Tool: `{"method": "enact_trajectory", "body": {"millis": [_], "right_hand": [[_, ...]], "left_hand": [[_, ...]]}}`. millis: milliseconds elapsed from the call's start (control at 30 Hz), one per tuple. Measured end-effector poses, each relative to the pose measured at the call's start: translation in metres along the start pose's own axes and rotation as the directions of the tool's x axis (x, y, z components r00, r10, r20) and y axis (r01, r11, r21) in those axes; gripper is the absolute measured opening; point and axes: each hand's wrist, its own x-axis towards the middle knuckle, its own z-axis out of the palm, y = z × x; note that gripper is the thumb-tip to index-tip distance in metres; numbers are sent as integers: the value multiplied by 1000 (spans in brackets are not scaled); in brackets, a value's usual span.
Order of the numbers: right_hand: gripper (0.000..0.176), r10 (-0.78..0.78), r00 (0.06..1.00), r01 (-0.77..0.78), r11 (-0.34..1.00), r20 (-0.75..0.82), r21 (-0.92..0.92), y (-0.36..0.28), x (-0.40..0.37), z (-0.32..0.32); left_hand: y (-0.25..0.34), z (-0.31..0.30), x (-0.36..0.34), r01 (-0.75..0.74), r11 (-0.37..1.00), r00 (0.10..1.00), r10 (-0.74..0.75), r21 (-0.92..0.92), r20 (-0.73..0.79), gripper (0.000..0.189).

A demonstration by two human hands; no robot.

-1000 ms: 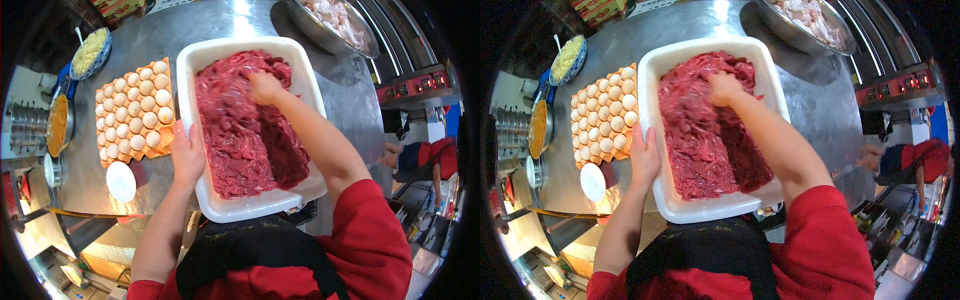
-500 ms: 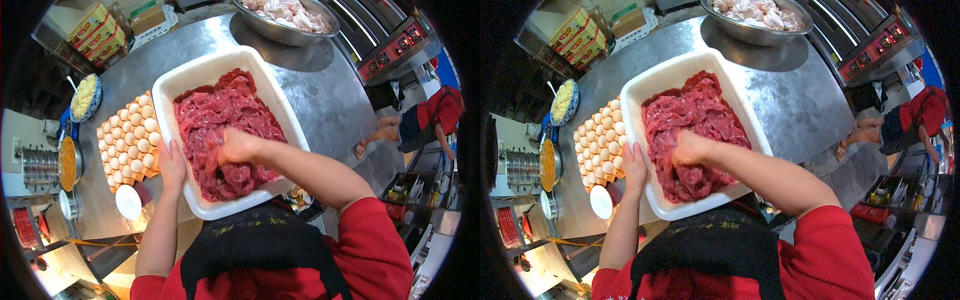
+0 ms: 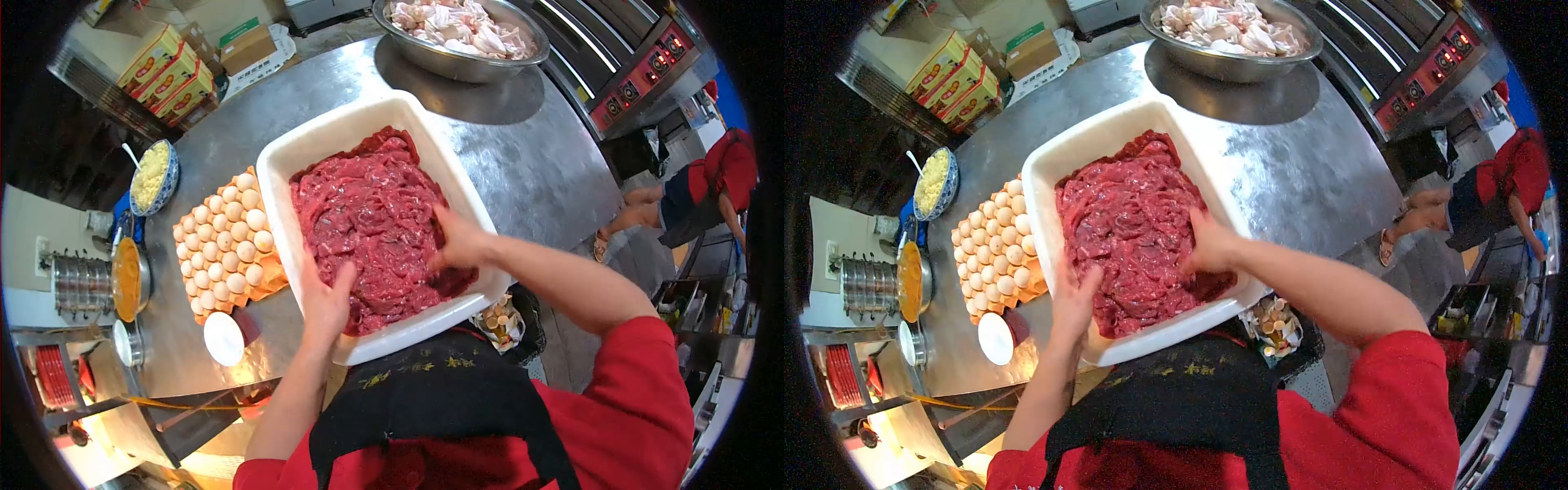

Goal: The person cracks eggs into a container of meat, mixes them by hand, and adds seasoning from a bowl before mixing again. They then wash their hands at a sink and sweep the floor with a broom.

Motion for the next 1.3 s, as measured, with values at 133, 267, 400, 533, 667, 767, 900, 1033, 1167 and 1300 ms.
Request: {"method": "enact_trajectory", "body": {"millis": [133, 267, 400, 533, 667, 767, 900, 1033, 1167, 1300], "right_hand": [[122, 281, 952, -277, 960, 120, -49, -26, -18, 34], [78, -113, 959, -168, 517, 261, 839, -71, 1, 66], [61, -391, 920, 183, 488, 26, 853, -116, 1, 18], [39, -501, 806, 574, 792, -315, 209, -157, 4, -47], [27, -467, 761, 575, 807, -451, 135, -181, 1, -75], [24, -453, 628, 679, 716, -633, 162, -179, 4, -73], [50, -521, 752, 615, 775, -404, 144, -128, 33, -40], [100, -1, 997, -10, 990, -78, -143, -48, 29, -19], [123, 164, 957, -98, 960, 241, -263, -52, -4, 18], [83, -71, 968, -95, 782, 240, 616, -62, 6, 79]], "left_hand": [[-27, 20, -12, 549, 681, 828, -524, -485, 201, 79], [-18, 12, 2, 691, 381, 678, -636, -614, 369, 52], [28, -4, 22, 536, 571, 842, -416, -622, 343, 33], [72, -32, 57, 373, 702, 919, -192, -606, 344, 33], [123, -22, 53, 125, 827, 992, -98, -549, 77, 30], [109, -3, 36, -265, 963, 960, 268, 45, -77, 24], [59, 8, 8, -243, 766, 883, -79, 595, 463, 46], [13, -4, -17, -73, 812, 997, 60, 579, 42, 62], [-17, 29, -21, 578, 687, 807, -562, -441, 182, 66], [-14, 25, 9, 831, 221, 524, -616, -510, 588, 62]]}}
